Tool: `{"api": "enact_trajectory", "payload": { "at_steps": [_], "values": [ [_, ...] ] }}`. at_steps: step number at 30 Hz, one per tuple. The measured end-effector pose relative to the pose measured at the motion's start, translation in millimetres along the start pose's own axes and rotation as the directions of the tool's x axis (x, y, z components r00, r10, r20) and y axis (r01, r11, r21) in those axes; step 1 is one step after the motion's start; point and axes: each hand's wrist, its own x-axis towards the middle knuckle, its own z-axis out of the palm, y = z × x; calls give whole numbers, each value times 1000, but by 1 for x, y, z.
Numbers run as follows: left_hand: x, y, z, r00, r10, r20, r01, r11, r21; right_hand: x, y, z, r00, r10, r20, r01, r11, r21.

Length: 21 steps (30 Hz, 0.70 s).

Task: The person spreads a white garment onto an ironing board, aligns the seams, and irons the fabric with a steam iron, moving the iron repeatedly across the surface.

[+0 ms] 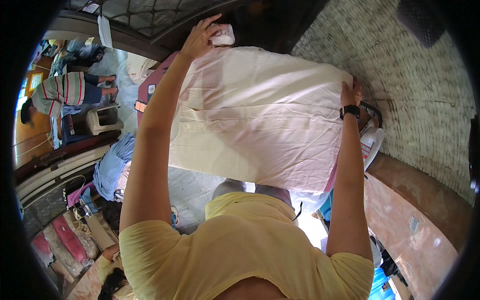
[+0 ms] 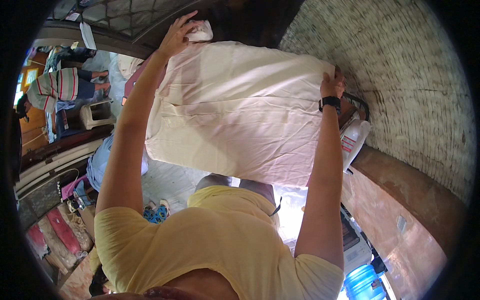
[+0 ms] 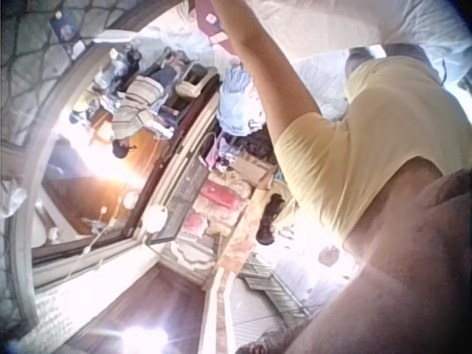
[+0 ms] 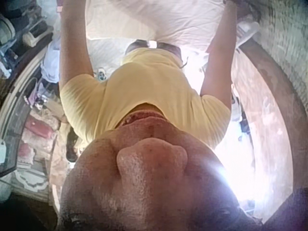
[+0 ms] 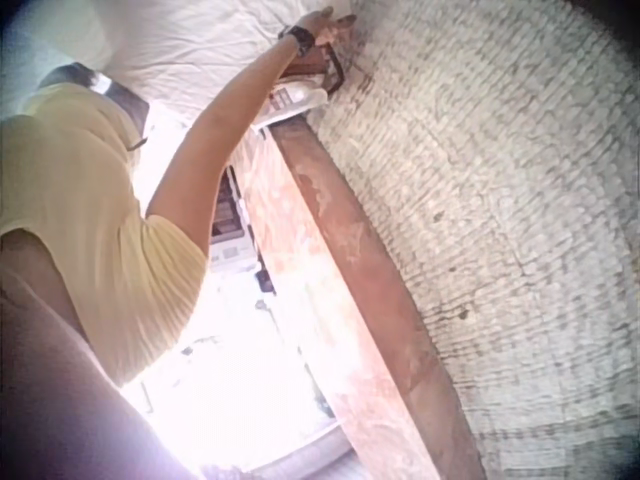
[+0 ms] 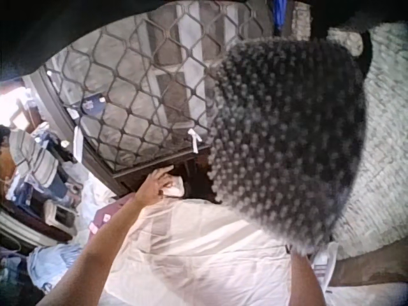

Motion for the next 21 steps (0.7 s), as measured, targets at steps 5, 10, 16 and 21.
{"api": "enact_trajectory", "payload": {
  "at_steps": [5,10,16,21],
  "values": [
    [-40,1,20,825,-557,-99,560,829,1,8,1,-7,983,123,133,-132,989,63],
    [-88,-20,16,629,-760,162,705,646,294,14,-7,-13,964,237,117,-238,971,-8],
    [-81,-15,-2,695,-717,-59,719,688,100,13,-1,-13,977,109,183,-139,977,161],
    [-128,-34,28,734,-660,162,668,744,6,15,4,-2,978,109,178,-122,991,60]
  ]
}}
